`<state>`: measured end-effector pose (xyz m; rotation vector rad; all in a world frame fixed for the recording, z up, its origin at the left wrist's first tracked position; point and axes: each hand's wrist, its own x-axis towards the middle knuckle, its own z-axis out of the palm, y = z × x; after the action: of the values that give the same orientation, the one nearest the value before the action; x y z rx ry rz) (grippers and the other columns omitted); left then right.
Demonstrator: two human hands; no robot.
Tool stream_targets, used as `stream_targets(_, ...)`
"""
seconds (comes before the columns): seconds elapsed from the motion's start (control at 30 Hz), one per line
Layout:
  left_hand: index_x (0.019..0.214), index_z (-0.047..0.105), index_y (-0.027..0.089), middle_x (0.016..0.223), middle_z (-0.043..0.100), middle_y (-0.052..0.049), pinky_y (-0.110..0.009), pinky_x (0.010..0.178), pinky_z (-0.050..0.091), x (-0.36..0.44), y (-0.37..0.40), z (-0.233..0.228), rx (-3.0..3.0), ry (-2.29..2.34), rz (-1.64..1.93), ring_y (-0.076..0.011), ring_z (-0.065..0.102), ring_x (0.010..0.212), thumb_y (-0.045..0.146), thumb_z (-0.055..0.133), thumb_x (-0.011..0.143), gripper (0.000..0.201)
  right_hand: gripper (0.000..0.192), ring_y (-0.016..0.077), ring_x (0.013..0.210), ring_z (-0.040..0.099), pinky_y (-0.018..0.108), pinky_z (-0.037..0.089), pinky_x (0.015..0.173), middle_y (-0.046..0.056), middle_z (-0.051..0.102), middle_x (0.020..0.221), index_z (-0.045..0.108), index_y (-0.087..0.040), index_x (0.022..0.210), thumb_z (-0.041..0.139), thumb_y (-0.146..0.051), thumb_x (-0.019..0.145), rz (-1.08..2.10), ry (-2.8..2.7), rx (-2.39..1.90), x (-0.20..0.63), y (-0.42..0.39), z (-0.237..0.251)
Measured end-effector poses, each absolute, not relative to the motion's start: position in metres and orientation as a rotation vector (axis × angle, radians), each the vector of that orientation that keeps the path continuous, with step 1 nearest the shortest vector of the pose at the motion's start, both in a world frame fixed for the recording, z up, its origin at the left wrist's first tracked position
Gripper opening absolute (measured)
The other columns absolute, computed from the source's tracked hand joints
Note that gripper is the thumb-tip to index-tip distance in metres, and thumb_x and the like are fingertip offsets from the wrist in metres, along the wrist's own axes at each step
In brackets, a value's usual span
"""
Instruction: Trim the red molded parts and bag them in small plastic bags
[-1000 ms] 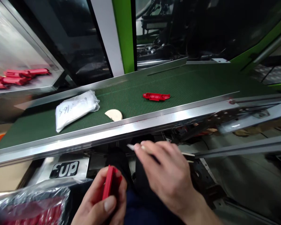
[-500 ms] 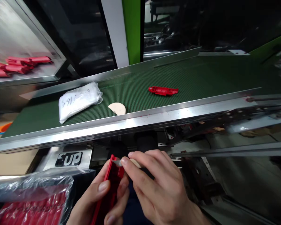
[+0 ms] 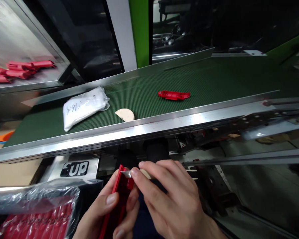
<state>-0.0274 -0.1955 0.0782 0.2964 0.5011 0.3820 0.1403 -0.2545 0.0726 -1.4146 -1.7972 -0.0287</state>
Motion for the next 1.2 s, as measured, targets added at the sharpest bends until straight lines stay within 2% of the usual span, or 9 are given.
stream_targets(0.37,0.113,0.058,0.028,0.086,0.058,-0.001,-0.011,0.044,0.032,-0.028,-0.197,0.069,0.400,0.429,0.418,-0.0023,0.049,0.048,0.032,0.059,0.091,0.022,0.034,0.0234,0.098,0.063,0.037,0.055,0.077,0.015,0.068,0.107,0.069,-0.009,0.114,0.057,0.001,0.084,-0.043,-1.804,-1.420,0.140,-0.259,0.073)
stream_targets(0.5,0.113,0.059,0.026,0.086,0.060,-0.001,-0.013,0.047,0.033,-0.030,-0.198,0.066,0.403,0.379,0.379,-0.0024,0.051,0.050,0.032,0.066,0.087,0.027,0.038,0.0226,0.098,0.063,0.037,0.054,0.080,0.015,0.068,0.107,0.067,-0.008,0.118,0.059,0.004,0.082,-0.092,-1.776,-1.452,0.147,-0.256,0.066)
stream_targets(0.6,0.117,0.059,0.021,0.085,0.068,-0.007,-0.015,0.052,0.038,-0.032,-0.201,0.063,0.404,0.321,0.361,-0.0077,0.057,0.056,0.038,0.066,0.087,0.035,0.044,0.0208,0.102,0.061,0.037,0.053,0.085,0.013,0.065,0.112,0.064,-0.010,0.121,0.058,0.008,0.081,-0.019,-1.717,-1.471,0.155,-0.256,0.065)
stream_targets(0.7,0.123,0.058,0.013,0.086,0.072,-0.014,-0.018,0.052,0.042,-0.032,-0.203,0.060,0.287,0.273,0.315,-0.0127,0.062,0.060,0.048,0.049,0.094,0.046,0.042,0.0221,0.105,0.057,0.039,0.051,0.085,0.013,0.062,0.116,0.063,-0.011,0.121,0.058,0.005,0.083,0.096,-1.814,-1.360,0.161,-0.259,0.071)
stream_targets(0.8,0.114,0.063,0.007,0.077,0.071,-0.013,-0.017,0.051,0.043,-0.036,-0.205,0.055,0.108,0.271,0.247,-0.0131,0.063,0.058,0.047,0.044,0.095,0.048,0.042,0.0243,0.105,0.055,0.042,0.049,0.083,0.012,0.061,0.118,0.063,-0.013,0.122,0.059,0.002,0.083,0.110,-1.953,-1.309,0.163,-0.260,0.075)
stream_targets(0.87,0.108,0.065,0.007,0.068,0.069,-0.009,-0.017,0.050,0.042,-0.041,-0.208,0.051,0.046,0.308,0.272,-0.0132,0.063,0.055,0.044,0.042,0.097,0.046,0.044,0.0256,0.106,0.054,0.043,0.048,0.083,0.011,0.061,0.120,0.063,-0.015,0.123,0.056,0.002,0.083,0.098,-2.003,-1.312,0.164,-0.258,0.076)
stream_targets(0.97,0.108,0.065,0.006,0.058,0.065,-0.008,-0.019,0.043,0.039,-0.048,-0.213,0.043,0.024,0.331,0.307,-0.0138,0.056,0.043,0.047,0.035,0.098,0.052,0.048,0.0261,0.107,0.054,0.045,0.048,0.085,0.010,0.062,0.123,0.061,-0.017,0.126,0.050,0.002,0.084,0.087,-2.039,-1.301,0.166,-0.256,0.075)
stream_targets(1.2,0.103,0.067,0.009,0.053,0.058,-0.008,-0.018,0.039,0.034,-0.045,-0.211,0.045,0.086,0.347,0.281,-0.0122,0.047,0.038,0.050,0.032,0.097,0.054,0.042,0.0250,0.105,0.056,0.043,0.049,0.084,0.009,0.063,0.122,0.061,-0.019,0.125,0.049,-0.004,0.088,0.038,-2.078,-1.298,0.170,-0.256,0.073)
